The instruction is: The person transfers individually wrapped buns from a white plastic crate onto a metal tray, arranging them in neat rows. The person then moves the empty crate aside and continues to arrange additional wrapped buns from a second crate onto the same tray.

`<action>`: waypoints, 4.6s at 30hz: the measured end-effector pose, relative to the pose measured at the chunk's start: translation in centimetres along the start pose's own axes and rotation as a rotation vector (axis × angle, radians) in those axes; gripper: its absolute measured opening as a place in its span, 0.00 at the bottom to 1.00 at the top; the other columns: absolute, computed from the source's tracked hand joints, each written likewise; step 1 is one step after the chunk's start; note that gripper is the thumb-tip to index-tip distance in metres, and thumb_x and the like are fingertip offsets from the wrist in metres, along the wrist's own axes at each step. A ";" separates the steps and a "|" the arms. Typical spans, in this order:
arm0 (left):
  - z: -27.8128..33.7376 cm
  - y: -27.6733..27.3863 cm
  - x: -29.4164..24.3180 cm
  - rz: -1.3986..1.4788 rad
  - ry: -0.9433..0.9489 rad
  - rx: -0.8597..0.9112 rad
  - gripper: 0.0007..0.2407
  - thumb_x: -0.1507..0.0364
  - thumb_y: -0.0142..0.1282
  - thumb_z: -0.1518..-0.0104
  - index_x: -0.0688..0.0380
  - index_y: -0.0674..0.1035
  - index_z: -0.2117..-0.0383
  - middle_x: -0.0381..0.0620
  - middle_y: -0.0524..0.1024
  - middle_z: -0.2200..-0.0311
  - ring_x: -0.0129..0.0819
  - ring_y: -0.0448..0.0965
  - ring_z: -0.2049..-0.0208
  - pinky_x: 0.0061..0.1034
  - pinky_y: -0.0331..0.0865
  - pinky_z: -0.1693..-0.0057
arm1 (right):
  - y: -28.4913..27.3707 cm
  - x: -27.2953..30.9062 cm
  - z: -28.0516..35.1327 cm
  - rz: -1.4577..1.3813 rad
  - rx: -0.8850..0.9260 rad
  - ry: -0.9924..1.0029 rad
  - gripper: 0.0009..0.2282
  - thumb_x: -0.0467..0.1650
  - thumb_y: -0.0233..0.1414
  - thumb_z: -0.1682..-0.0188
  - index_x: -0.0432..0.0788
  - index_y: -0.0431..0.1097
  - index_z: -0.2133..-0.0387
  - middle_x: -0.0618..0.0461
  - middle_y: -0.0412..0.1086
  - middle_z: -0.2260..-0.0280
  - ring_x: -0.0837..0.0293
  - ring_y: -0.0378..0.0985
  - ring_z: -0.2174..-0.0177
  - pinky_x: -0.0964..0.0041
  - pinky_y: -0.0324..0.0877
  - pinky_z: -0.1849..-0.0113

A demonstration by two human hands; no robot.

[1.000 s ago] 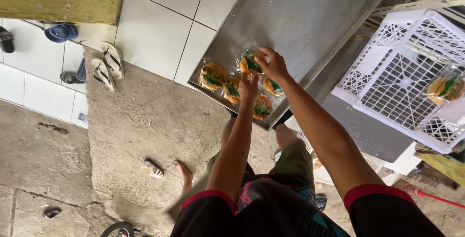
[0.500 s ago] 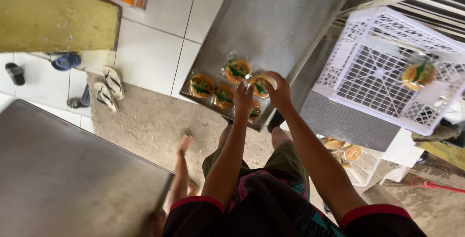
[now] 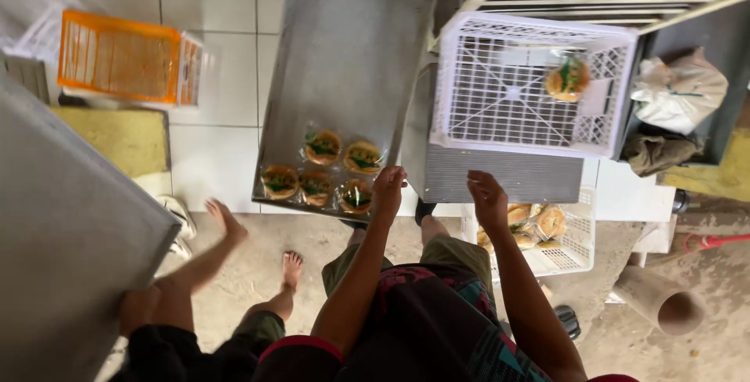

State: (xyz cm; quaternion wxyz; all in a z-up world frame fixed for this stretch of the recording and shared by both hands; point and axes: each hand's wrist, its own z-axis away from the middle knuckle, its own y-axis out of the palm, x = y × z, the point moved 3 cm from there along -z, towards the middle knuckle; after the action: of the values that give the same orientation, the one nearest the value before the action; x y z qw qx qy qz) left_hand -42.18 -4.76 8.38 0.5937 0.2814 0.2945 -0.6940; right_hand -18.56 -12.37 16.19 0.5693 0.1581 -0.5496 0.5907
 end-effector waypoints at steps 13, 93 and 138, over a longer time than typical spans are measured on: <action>0.3 20.5 -12.6 0.174 0.217 0.134 0.13 0.64 0.53 0.35 0.62 0.81 0.57 0.59 0.81 0.62 0.42 0.83 0.62 0.35 0.77 0.52 | -19.8 -4.2 -10.2 -0.178 -0.454 0.015 0.08 0.32 0.54 0.44 0.42 0.75 0.55 0.45 0.76 0.60 0.54 0.79 0.61 0.58 0.74 0.57; -5.9 -18.6 -3.5 0.196 0.086 -0.551 0.37 0.47 0.59 0.45 0.52 0.63 0.31 0.63 0.61 0.46 0.61 0.66 0.42 0.47 0.59 0.35 | 33.4 16.8 -10.1 0.097 0.536 -0.420 0.20 0.40 0.57 0.45 0.42 0.68 0.45 0.37 0.70 0.53 0.36 0.78 0.55 0.45 0.73 0.54; -2.7 -29.1 12.4 0.190 -0.029 -0.396 0.11 0.63 0.54 0.36 0.49 0.82 0.53 0.55 0.83 0.63 0.47 0.85 0.63 0.37 0.77 0.54 | 27.0 6.1 -0.3 0.133 0.258 -0.163 0.16 0.35 0.55 0.48 0.38 0.71 0.50 0.35 0.72 0.54 0.36 0.73 0.48 0.41 0.65 0.45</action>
State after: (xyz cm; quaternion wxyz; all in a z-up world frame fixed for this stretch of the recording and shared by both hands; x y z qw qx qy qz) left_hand -72.51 -7.41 -0.42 0.7044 0.1759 0.3884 -0.5674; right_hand -43.07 -2.27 8.37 0.4574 0.2406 -0.5229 0.6779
